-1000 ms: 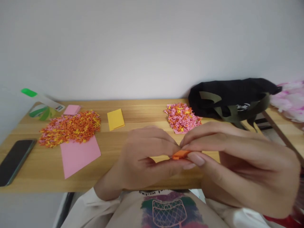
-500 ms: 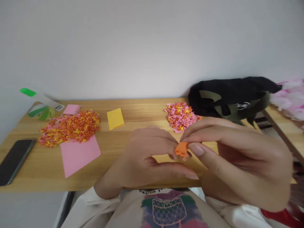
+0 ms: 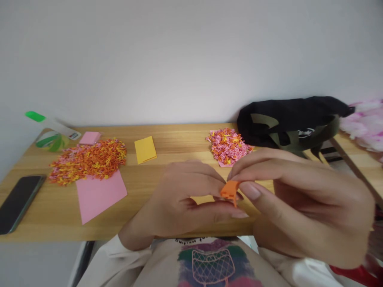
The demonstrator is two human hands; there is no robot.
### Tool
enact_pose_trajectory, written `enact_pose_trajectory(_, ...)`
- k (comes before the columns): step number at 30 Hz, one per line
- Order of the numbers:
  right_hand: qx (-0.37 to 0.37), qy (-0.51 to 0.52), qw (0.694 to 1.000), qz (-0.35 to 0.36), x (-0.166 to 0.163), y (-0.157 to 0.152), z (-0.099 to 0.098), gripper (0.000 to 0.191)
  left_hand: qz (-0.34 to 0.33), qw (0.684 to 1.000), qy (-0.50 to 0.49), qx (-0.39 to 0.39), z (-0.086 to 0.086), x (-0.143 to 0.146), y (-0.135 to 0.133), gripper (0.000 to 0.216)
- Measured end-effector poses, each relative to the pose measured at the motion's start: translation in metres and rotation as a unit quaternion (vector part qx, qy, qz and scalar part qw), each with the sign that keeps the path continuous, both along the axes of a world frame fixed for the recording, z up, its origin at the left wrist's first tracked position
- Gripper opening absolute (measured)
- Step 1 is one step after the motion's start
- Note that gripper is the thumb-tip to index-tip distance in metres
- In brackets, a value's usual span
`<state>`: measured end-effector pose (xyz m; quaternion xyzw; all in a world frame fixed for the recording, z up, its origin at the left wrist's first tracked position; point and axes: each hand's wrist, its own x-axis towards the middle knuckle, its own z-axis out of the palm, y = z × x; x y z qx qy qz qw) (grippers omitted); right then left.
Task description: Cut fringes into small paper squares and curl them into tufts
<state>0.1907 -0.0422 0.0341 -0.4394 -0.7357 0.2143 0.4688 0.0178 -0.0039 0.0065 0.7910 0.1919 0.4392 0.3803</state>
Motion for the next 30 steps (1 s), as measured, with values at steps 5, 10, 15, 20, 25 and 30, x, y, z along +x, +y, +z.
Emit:
enact_pose_trajectory(5, 0.001, -0.002, 1.0, -0.002, -0.0004, 0.0007, 0.0012, 0.012, 0.012, 1.0, -0.022, 0.005, -0.0018, 0.0027, -0.0006, 0.02)
enact_pose_trajectory(10, 0.004, -0.008, 1.0, -0.01, -0.0006, 0.0019, 0.0001, 0.011, 0.017, 1.0, -0.023, -0.013, -0.0028, 0.004, -0.0028, 0.014)
enact_pose_trajectory(15, 0.006, -0.011, 1.0, -0.012, -0.0013, 0.002, 0.0004, 0.012, 0.028, 0.999, -0.024, -0.009, -0.0035, 0.0038, -0.0031, 0.013)
enact_pose_trajectory(20, -0.006, -0.013, 1.0, -0.023, -0.0018, 0.0008, 0.0006, 0.011, 0.038, 0.999, -0.011, -0.007, -0.0032, 0.0028, -0.0024, 0.015)
enact_pose_trajectory(25, -0.005, -0.011, 1.0, -0.024, -0.0015, 0.0002, 0.0005, 0.011, 0.038, 0.999, -0.009, -0.014, -0.001, 0.0022, -0.0035, 0.012)
enact_pose_trajectory(30, 0.011, 0.007, 1.0, 0.006, -0.0002, 0.002, 0.0002, 0.013, 0.036, 0.999, -0.012, -0.02, -0.0016, 0.0028, -0.0036, 0.013)
